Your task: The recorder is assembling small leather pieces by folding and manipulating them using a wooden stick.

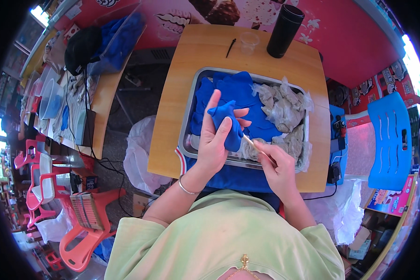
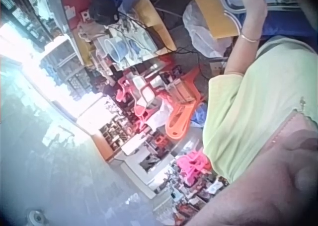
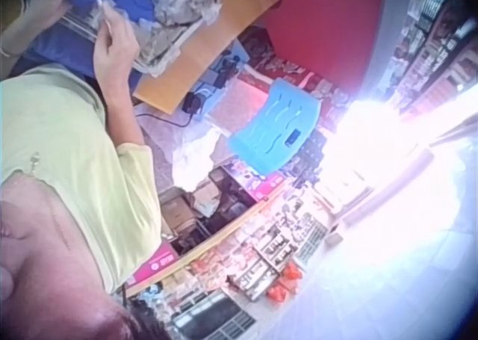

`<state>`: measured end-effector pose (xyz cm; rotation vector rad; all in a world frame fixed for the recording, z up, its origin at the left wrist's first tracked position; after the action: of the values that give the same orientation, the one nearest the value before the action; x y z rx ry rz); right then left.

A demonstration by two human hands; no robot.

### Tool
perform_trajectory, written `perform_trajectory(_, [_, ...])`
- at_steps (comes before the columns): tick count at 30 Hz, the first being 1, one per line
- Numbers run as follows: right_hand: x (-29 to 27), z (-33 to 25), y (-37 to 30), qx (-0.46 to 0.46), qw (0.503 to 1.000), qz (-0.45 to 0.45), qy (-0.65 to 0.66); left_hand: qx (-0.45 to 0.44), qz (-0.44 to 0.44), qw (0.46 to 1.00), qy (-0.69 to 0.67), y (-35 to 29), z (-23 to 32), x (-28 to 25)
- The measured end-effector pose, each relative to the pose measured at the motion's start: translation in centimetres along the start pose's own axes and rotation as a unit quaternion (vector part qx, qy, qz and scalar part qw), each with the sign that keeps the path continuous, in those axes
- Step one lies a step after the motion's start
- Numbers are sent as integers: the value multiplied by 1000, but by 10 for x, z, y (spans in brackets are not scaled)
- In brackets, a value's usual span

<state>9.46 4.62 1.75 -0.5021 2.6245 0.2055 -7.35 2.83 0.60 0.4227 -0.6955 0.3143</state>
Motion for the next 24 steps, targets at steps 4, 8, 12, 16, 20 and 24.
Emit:
perform_trajectory(4, [3, -1, -1, -5, 1000, 14, -27, -6, 50, 995, -91, 2, 3, 3])
perform_trajectory(8, [13, 3, -6, -23, 999, 15, -17, 24, 37, 999, -24, 3, 0, 1])
perform_trajectory(12, [9, 10, -2, -46, 999, -3, -14, 6, -3, 1000, -7, 6, 4, -3])
perform_trajectory(16, [2, 12, 1, -59, 996, -30, -53, -39, -9, 998, -46, 6, 7, -5])
perform_trajectory(20, [15, 14, -6, -49, 999, -7, 8, 2, 65, 996, -69, 3, 3, 3])
perform_trajectory(24, [24, 9, -10, -43, 999, -6, 20, 36, 109, 992, -56, 0, 1, 10])
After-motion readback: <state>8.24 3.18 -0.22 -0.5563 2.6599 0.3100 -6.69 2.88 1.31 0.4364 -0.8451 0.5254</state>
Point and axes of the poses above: each hand's wrist, its own y-axis towards the middle knuckle, its own x-axis out of the palm, z = x × y, the point moved 1 cm from there along y, towards the middle knuckle, and after that the axes turned 13 degrees about x, right-handed, at the moved point
